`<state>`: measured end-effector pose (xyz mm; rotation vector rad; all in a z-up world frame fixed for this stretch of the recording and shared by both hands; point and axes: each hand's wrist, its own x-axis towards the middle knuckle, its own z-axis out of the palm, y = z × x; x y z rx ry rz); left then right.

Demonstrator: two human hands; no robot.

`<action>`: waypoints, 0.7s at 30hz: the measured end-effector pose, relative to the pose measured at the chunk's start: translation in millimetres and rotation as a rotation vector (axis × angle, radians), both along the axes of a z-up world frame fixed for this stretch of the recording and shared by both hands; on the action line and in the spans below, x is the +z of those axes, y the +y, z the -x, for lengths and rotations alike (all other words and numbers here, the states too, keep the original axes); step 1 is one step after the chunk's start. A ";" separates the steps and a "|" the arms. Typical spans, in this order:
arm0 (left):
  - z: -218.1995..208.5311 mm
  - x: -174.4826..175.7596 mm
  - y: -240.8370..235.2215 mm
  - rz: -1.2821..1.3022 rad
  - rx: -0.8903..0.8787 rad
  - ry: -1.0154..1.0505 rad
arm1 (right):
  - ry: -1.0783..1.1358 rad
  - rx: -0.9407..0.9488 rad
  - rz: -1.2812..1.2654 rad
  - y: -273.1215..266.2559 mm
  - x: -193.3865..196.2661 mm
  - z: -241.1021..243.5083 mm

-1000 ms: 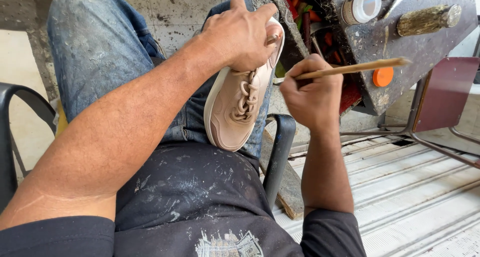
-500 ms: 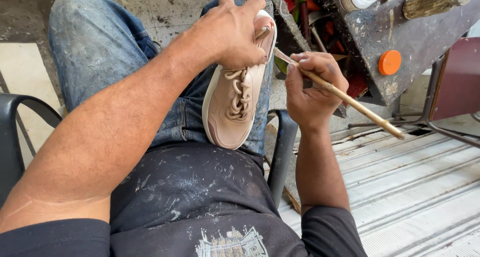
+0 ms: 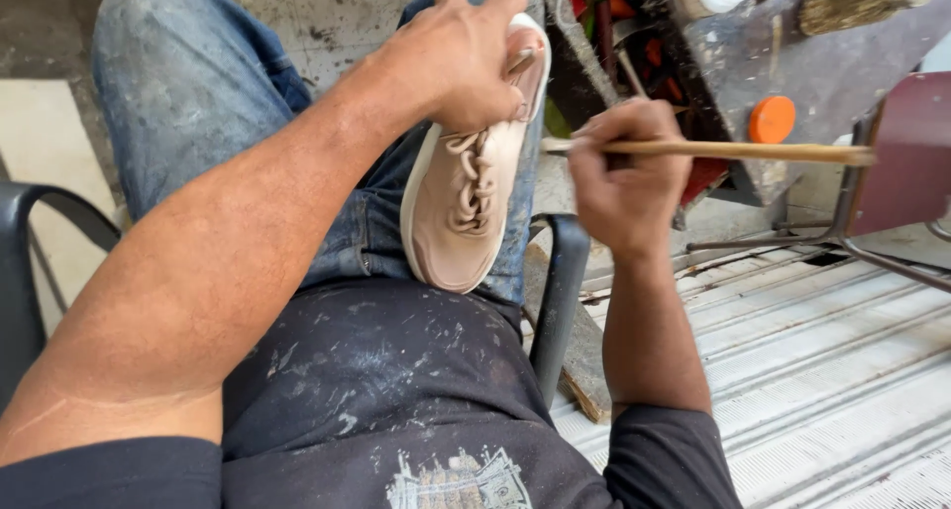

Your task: Applying dye to the edges of a sneaker using a small brush

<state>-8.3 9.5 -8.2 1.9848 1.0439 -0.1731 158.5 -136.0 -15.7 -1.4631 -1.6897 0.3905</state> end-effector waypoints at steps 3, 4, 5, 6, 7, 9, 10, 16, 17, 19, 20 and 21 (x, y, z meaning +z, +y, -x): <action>-0.2 10.4 -1.5 0.063 -0.012 -0.027 | 0.150 -0.136 -0.229 9.2 9.5 -52.2; -1.2 16.3 -0.6 0.095 -0.005 0.019 | 0.266 -0.202 -0.230 13.2 19.8 -69.4; -2.4 22.5 0.7 0.124 -0.005 0.070 | 0.387 -0.274 -0.233 15.5 29.6 -86.0; -5.1 26.0 0.0 0.116 -0.025 0.059 | 0.374 -0.290 -0.246 22.9 30.1 -103.5; -5.4 29.6 -0.2 0.138 -0.013 0.103 | 0.414 -0.313 -0.223 32.2 29.4 -120.0; -6.3 37.5 -0.8 0.147 -0.007 0.144 | 0.454 -0.341 -0.215 48.2 22.0 -146.0; -6.9 41.8 -1.1 0.174 0.004 0.171 | 0.307 -0.334 -0.163 55.4 14.9 -155.5; -9.2 44.5 0.1 0.228 0.039 0.227 | -0.123 -0.324 -0.095 86.8 -13.6 -177.7; -9.0 42.0 -0.1 0.220 0.039 0.229 | -0.167 -0.326 -0.085 89.0 -17.0 -178.3; -8.4 36.6 -0.1 0.205 0.032 0.213 | -0.212 -0.340 -0.070 89.0 -18.2 -176.2; -7.7 34.1 0.3 0.194 0.028 0.196 | -0.258 -0.350 -0.052 89.7 -18.5 -174.8; -7.7 29.6 0.8 0.189 0.027 0.196 | -0.258 -0.352 -0.057 89.4 -19.6 -176.6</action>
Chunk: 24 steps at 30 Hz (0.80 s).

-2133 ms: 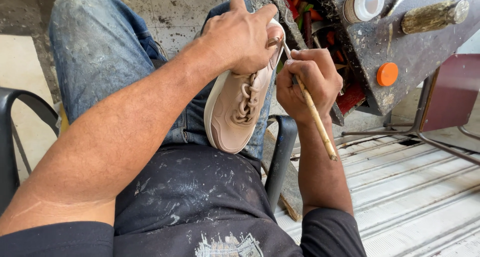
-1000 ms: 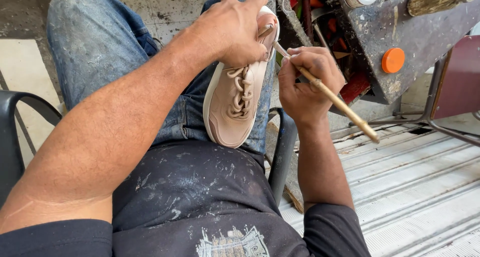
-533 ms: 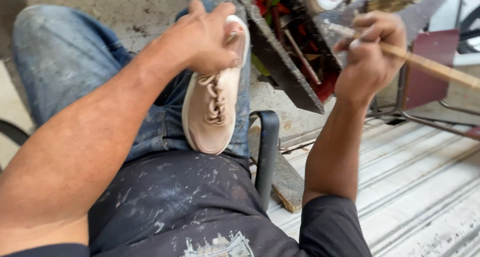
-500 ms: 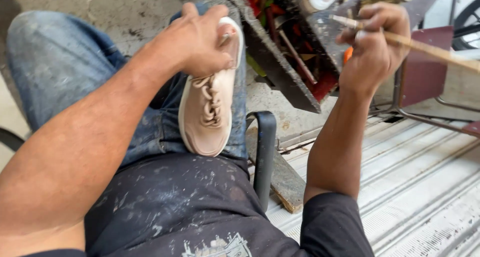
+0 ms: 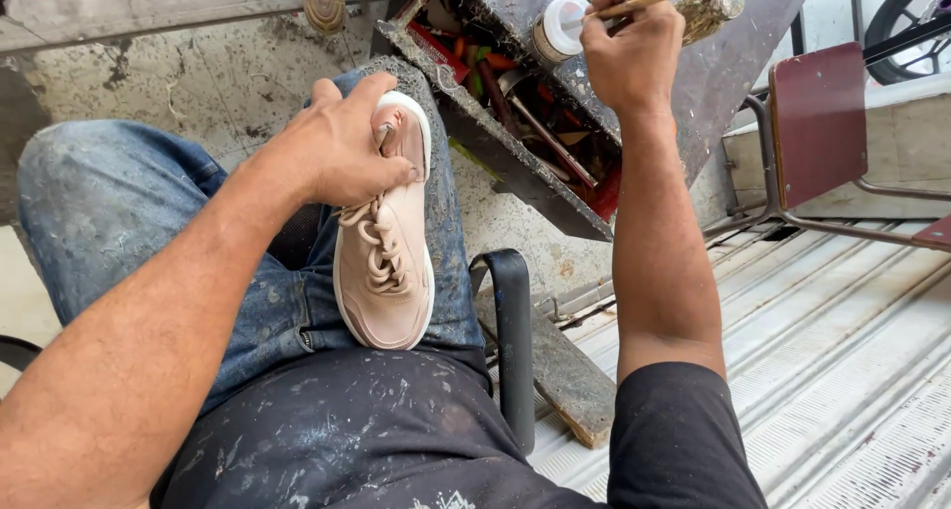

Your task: Applying dye to the edges of a sneaker using a small brush

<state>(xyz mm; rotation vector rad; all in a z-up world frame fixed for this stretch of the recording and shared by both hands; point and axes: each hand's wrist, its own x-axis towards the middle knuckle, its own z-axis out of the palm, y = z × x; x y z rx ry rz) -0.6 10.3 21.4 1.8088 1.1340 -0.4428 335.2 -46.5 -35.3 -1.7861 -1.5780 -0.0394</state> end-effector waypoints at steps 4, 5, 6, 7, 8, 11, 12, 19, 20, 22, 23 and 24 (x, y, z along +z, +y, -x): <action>1.8 -6.9 0.1 -0.025 0.004 -0.031 | 0.216 -0.050 -0.052 -2.3 -1.8 -6.4; 1.9 -5.7 0.2 -0.016 0.005 -0.028 | 0.396 -0.049 -0.097 -2.9 -1.2 -8.4; 1.9 -7.5 0.4 -0.016 0.006 -0.029 | 0.395 -0.048 -0.097 -5.1 0.2 -8.7; 2.0 -9.3 0.7 -0.022 0.000 -0.032 | 0.629 -0.118 -0.124 -7.3 1.7 -8.9; 2.1 -11.0 1.2 -0.030 -0.006 -0.035 | 0.862 -0.189 -0.150 -8.8 3.3 -9.2; 2.9 -8.7 1.1 -0.027 -0.006 -0.034 | 1.020 -0.260 -0.197 -10.1 1.0 -5.7; 2.6 -8.2 1.1 -0.026 -0.003 -0.033 | 1.021 -0.257 -0.194 -10.1 -1.5 -5.9; 1.2 3.8 1.4 0.019 0.005 0.004 | 1.096 -0.206 -0.223 -10.0 -19.7 -8.3; 3.2 7.4 0.8 0.036 0.012 0.012 | 1.094 -0.188 -0.252 -9.7 -24.5 -5.7; 3.9 -15.8 3.3 -0.010 0.013 -0.078 | 1.109 -0.119 -0.331 -13.4 -31.9 -14.8; 8.2 -30.1 1.0 -0.061 0.009 -0.178 | 1.113 -0.055 -0.419 -17.2 -40.3 -15.9; 10.4 -26.3 0.1 -0.038 0.027 -0.147 | 1.144 -0.061 -0.388 -26.0 -26.4 8.0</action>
